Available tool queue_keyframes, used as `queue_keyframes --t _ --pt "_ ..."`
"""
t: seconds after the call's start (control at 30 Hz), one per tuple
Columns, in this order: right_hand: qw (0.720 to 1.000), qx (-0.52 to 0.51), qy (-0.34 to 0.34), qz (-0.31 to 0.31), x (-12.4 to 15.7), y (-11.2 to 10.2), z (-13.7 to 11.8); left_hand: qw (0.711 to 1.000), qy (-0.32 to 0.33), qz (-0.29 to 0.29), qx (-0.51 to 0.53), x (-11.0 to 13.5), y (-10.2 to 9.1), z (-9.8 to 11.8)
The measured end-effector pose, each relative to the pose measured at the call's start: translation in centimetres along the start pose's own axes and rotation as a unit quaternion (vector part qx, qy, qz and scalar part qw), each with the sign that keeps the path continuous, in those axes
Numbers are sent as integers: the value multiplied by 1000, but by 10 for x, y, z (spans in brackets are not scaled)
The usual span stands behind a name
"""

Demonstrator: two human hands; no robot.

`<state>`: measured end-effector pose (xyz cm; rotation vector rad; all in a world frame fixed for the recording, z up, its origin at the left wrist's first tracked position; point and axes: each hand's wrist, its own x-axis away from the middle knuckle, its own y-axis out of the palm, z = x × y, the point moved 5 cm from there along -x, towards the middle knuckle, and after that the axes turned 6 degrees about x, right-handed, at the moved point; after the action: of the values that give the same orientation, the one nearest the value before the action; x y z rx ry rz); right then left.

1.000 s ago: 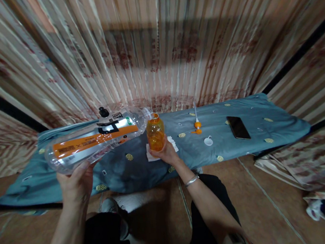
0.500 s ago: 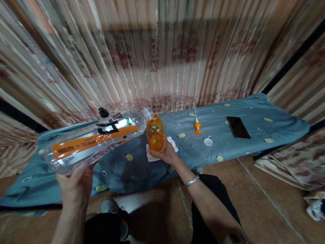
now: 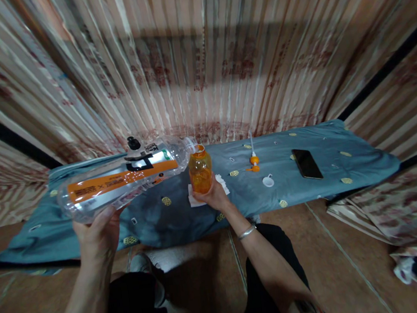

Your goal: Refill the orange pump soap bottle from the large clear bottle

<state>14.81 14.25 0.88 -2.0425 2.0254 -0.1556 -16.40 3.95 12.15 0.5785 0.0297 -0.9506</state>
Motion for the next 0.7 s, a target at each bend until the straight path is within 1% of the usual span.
queue_keyframes --t 0.1,0.2,0.43,0.7 --pt "1000 8 -4 -3 0 0 0 1000 -1 -4 3 -1 -1 0" --pt "1000 20 -3 7 0 -1 0 1000 -2 -11 1 0 0 1" --pt "1000 14 -5 7 0 -2 0 1000 1 5 10 2 2 2" --pt "1000 -1 -8 2 -2 1 7 1000 0 -17 -8 -1 -3 -2"
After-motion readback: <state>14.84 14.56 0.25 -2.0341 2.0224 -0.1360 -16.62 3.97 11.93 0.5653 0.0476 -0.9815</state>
